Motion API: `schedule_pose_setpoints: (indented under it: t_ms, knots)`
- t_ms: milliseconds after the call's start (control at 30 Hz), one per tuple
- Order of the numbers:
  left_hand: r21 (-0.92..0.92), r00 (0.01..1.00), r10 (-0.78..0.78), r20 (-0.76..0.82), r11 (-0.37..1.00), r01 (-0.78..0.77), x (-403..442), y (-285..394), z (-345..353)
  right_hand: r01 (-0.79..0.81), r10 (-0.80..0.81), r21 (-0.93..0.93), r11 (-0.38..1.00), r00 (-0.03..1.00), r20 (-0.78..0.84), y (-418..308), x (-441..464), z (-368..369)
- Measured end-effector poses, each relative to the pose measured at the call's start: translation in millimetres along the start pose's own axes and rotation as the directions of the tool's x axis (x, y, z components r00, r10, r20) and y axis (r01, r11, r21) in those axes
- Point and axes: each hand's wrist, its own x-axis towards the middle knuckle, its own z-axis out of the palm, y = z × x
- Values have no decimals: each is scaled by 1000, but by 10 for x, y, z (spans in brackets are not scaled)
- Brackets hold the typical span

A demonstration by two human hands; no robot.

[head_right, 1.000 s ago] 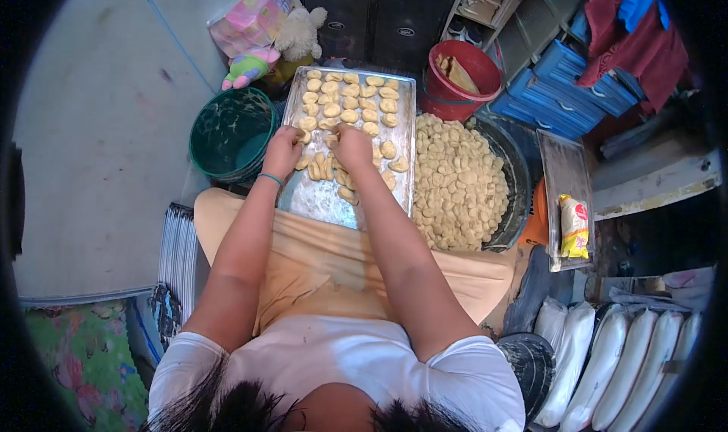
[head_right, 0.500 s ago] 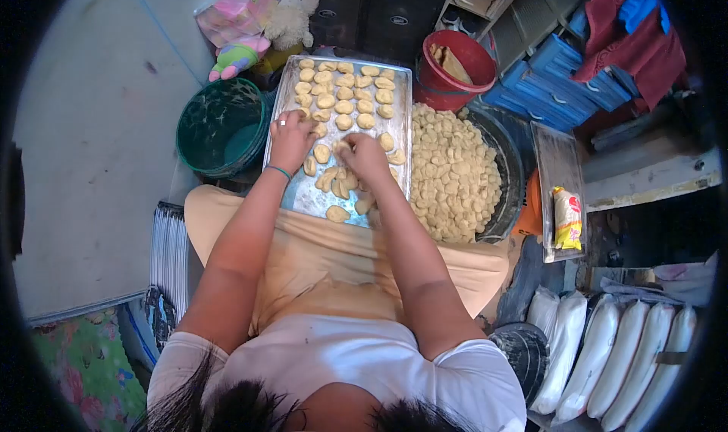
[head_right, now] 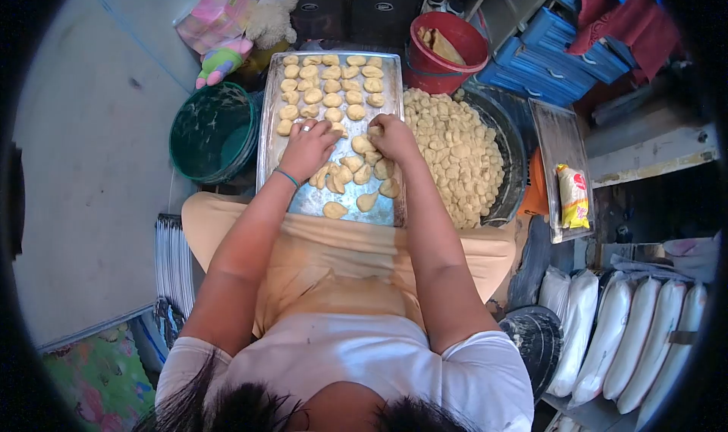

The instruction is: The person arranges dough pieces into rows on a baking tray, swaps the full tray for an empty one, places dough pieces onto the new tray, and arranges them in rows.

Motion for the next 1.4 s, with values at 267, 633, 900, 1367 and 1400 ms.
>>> schedule_pose_setpoints:
  t_ms: [267,633,900,1367,1400]
  knots:
    - [94,991,-132,11,987,130,106,55,106,81,-71,170,982,995,-68,-153,47,310]
    - [-77,981,-27,192,996,42,380,233,273,-44,191,562,826,960,-205,176,108,71]
    - [-117,995,-31,100,992,43,307,353,234,-26,32,122,992,998,-47,349,-226,-192]
    - [-269,972,-102,211,950,158,100,480,-20,-22,74,330,944,986,-147,259,77,183]
    - [-339,960,-148,239,913,226,78,478,-86,-29,76,307,951,987,-140,254,88,189]
